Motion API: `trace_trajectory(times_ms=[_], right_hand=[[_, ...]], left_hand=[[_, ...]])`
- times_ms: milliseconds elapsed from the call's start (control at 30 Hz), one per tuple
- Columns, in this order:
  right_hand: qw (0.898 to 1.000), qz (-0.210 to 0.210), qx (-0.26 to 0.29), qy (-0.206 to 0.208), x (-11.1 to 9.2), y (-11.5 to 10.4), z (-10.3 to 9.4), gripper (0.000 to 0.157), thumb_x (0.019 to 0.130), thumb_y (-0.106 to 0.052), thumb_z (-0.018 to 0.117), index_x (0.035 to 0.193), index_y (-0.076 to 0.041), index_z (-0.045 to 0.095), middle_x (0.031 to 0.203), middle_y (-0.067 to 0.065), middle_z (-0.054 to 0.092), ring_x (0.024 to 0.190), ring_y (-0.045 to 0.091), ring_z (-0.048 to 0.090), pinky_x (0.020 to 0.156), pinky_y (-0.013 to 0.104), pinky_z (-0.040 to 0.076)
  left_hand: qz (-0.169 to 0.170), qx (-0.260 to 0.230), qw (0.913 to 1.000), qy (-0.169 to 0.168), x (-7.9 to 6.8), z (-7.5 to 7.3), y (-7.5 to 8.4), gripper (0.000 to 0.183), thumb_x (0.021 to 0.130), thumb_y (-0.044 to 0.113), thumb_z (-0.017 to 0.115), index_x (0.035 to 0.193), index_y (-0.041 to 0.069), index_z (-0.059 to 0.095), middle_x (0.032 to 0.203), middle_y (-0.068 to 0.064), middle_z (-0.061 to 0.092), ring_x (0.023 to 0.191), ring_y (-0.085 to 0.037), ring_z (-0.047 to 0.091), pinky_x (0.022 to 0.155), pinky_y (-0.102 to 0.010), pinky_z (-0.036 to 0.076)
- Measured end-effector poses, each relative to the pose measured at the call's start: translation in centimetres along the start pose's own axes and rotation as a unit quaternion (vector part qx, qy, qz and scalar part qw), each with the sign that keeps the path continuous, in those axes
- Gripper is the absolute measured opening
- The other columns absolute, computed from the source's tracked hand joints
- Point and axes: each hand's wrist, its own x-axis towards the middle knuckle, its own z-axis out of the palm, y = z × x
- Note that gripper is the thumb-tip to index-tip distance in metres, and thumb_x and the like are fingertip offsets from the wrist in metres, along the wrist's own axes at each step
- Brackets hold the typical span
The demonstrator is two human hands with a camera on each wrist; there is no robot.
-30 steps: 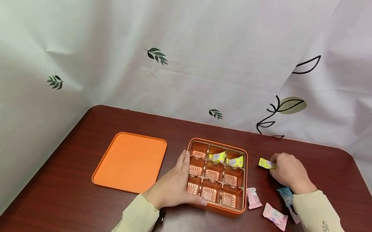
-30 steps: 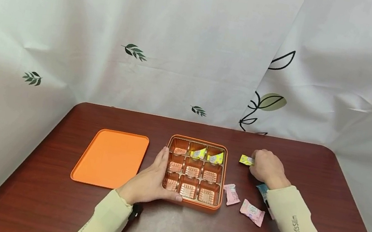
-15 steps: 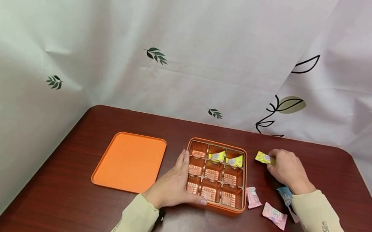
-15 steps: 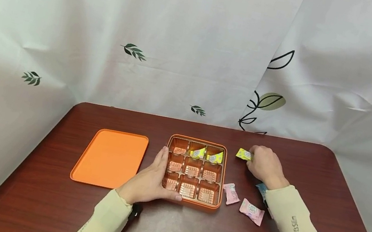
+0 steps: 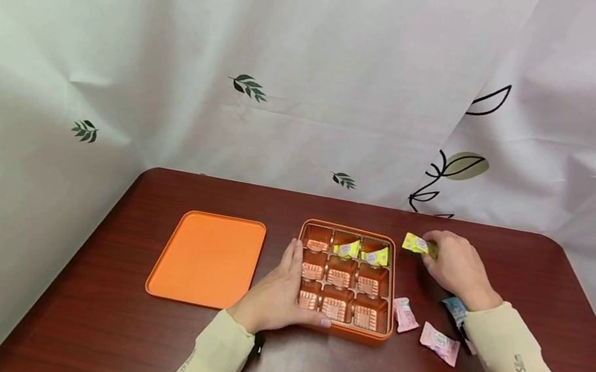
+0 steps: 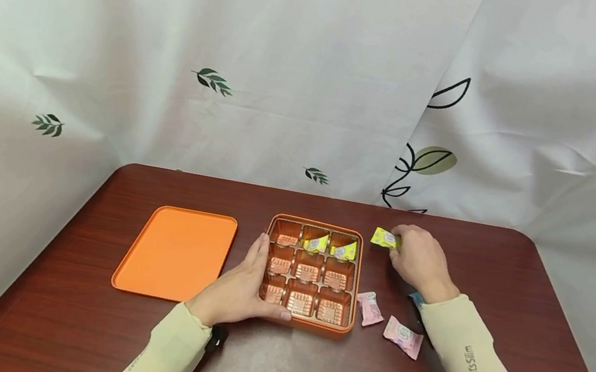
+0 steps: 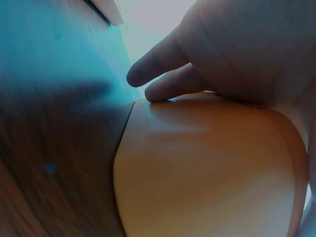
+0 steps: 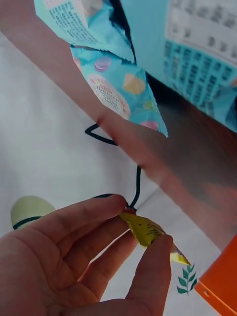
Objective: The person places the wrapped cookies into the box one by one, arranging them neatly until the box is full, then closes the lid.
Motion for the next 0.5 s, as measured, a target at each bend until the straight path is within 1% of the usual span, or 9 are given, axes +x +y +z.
trace_trajectory(times_ms=[300,500], right_hand=[[0.999,-0.020,0.003,0.031,0.1,-1.1,-0.3,0.028,0.082,0.000,0.071,0.109,0.009,0.068,0.101,0.024,0.067,0.083,0.035,0.061,0.074,0.053,0.050],[0.999,-0.028,0.008,0.034,0.2,-2.3,-0.7,0.029,0.083,0.000,0.071,0.110,0.008,0.069,0.106,0.025,0.068,0.089,0.036,0.062,0.078,0.054,0.050]], left_hand=[[0.000,0.000,1.0000,0.001,0.0,0.0,0.0,0.149,0.065,0.082,0.073,0.159,0.004,-0.012,0.167,-0.017,-0.013,0.148,-0.032,0.024,0.114,-0.041,0.034],[0.003,0.002,1.0000,0.001,0.0,0.0,0.0,0.148,0.065,0.082,0.073,0.159,0.003,-0.012,0.167,-0.018,-0.012,0.149,-0.032,0.024,0.115,-0.040,0.033]])
